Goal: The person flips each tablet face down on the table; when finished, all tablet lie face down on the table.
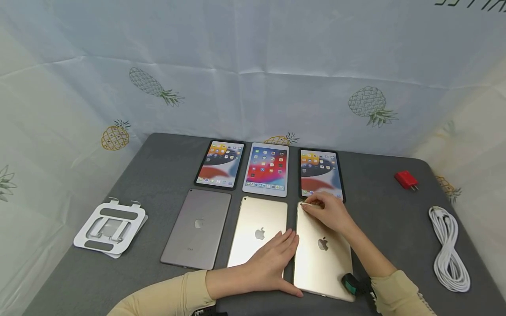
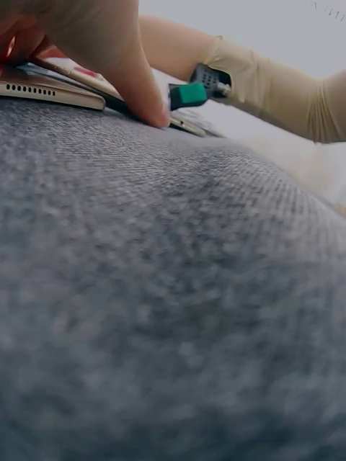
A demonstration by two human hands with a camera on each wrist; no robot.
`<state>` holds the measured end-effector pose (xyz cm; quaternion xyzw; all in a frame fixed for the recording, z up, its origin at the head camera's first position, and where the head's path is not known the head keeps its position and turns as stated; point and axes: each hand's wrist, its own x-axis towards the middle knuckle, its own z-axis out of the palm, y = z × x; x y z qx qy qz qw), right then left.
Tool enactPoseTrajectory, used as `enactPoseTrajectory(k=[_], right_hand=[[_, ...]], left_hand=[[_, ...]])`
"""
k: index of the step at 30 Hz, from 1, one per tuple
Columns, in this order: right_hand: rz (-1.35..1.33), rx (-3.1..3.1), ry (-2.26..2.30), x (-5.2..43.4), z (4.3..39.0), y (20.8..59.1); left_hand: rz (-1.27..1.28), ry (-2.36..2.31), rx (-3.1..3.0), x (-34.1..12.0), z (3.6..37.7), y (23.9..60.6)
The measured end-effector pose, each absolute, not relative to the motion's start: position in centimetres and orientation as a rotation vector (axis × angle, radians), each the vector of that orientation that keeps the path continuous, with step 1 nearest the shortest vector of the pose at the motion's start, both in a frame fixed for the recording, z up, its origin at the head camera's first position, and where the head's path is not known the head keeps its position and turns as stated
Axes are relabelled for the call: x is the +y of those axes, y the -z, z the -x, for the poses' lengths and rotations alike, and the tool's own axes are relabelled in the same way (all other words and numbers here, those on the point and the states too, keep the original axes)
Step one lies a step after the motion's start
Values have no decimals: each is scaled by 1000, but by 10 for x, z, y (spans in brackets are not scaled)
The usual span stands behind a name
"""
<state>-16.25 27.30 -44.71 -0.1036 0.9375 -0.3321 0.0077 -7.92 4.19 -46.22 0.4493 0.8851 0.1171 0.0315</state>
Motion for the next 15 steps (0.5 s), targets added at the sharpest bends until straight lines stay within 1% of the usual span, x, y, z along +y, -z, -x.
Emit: enactPoseTrajectory(k=[6, 15], right_hand=[[337, 2936, 1010, 272, 162, 448], [355, 2951, 949, 271, 163, 448]], left_hand=[[-1380, -274, 2771, 44, 78, 464], [-1379, -298, 2767, 44, 77, 466]])
